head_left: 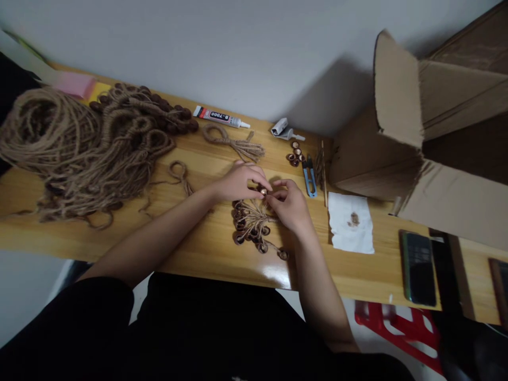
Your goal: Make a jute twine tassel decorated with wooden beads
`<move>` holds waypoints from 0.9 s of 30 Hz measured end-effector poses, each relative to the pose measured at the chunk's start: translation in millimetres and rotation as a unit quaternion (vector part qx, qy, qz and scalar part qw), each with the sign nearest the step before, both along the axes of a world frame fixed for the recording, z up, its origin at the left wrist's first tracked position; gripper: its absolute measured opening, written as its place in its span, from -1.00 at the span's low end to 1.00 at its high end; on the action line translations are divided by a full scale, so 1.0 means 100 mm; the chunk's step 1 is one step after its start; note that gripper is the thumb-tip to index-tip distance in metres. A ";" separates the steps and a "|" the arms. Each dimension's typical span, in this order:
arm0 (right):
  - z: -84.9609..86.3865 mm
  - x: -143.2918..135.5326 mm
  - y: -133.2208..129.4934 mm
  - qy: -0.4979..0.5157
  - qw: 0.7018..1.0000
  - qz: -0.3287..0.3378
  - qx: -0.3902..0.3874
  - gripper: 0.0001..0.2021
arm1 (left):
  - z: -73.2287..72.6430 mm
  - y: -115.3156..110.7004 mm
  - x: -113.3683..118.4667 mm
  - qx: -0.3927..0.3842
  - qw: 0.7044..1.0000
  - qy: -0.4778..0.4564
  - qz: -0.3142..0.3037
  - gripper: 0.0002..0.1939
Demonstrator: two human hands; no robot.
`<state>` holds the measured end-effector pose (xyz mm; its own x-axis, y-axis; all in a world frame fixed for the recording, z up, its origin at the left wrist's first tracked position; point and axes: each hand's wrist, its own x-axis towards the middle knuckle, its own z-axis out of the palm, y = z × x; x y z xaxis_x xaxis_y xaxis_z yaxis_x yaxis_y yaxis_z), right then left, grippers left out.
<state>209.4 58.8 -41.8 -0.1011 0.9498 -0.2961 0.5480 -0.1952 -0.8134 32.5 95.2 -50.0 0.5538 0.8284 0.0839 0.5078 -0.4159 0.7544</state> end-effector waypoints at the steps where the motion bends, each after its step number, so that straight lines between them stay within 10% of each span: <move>1: 0.00 0.00 0.00 0.001 1.000 0.000 0.001 -0.68 | 0.00 0.00 0.00 -0.002 1.000 -0.005 -0.003 -0.78; 27: 0.02 -0.02 -0.01 -0.013 1.000 -0.002 0.013 -0.76 | -0.01 0.00 -0.01 0.002 1.000 0.002 -0.011 -0.78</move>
<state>207.1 57.6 -40.0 -0.0909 0.9575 -0.2739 0.5680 -0.1760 -0.8040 31.5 95.1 -50.8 0.5717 0.8160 0.0854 0.5014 -0.4299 0.7509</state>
